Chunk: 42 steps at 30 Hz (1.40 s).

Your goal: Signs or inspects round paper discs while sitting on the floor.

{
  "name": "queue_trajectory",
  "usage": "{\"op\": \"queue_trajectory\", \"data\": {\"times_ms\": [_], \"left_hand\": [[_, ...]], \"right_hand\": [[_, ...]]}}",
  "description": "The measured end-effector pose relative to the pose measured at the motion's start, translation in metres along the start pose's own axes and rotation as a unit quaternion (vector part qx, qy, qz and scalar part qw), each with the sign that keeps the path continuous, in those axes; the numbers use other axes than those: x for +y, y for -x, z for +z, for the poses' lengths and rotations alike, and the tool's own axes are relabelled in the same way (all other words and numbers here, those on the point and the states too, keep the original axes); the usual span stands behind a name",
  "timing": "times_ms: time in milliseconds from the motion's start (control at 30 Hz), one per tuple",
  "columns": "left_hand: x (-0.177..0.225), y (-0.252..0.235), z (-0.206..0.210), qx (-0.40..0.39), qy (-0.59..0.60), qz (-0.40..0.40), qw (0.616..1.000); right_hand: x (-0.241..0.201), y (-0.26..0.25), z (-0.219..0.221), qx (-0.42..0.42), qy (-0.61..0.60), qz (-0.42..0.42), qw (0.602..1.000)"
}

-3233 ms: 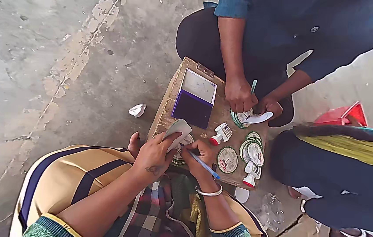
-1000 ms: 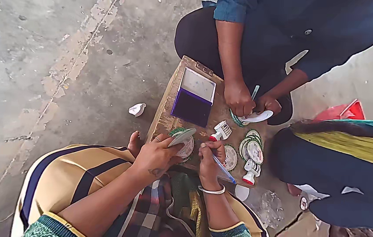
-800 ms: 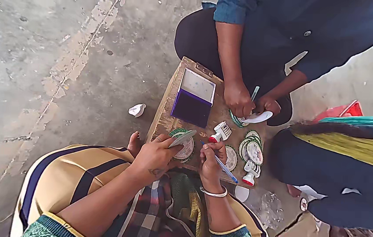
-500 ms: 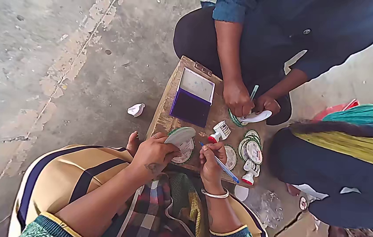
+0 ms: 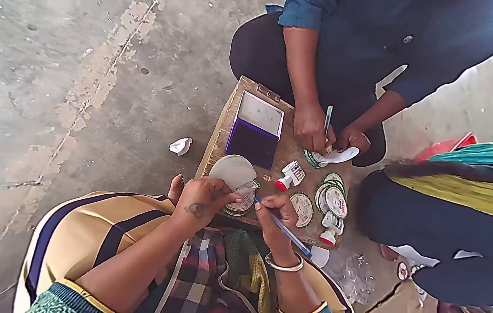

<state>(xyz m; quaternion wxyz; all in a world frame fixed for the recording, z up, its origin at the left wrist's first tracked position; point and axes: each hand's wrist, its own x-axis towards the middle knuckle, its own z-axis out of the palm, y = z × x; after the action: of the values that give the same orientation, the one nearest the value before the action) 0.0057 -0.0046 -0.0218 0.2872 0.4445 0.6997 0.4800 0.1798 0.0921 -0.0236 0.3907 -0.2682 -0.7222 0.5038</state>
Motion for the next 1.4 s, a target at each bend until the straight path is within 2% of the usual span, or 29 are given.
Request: {"op": "queue_trajectory", "data": {"times_ms": [133,333,467,567,800,900,1400], "left_hand": [[-0.001,0.002,0.003,0.009,-0.019,0.006,1.000],[-0.008,0.007,0.010,0.051,-0.079,0.087,0.992],[-0.013,0.008,0.015,0.093,-0.091,0.138,0.982],[-0.014,0.009,0.017,0.094,-0.115,0.158,0.976],[-0.009,0.009,0.014,0.060,-0.122,0.113,0.984],[-0.010,0.009,0.015,0.059,-0.140,0.115,0.982],[-0.009,0.009,0.016,0.054,-0.143,0.109,0.982]], "right_hand": [[0.003,0.002,0.003,-0.048,0.076,-0.026,0.996],[0.010,-0.009,0.013,-0.038,0.166,-0.044,0.984],[0.015,-0.011,0.018,-0.025,0.148,-0.010,0.989],[0.016,-0.010,0.017,-0.034,0.140,-0.011,0.990],[0.019,-0.009,0.018,-0.024,0.170,-0.018,0.985],[0.017,-0.010,0.016,-0.046,0.158,-0.012,0.986],[0.016,-0.011,0.019,-0.038,0.151,-0.002,0.988]]}}
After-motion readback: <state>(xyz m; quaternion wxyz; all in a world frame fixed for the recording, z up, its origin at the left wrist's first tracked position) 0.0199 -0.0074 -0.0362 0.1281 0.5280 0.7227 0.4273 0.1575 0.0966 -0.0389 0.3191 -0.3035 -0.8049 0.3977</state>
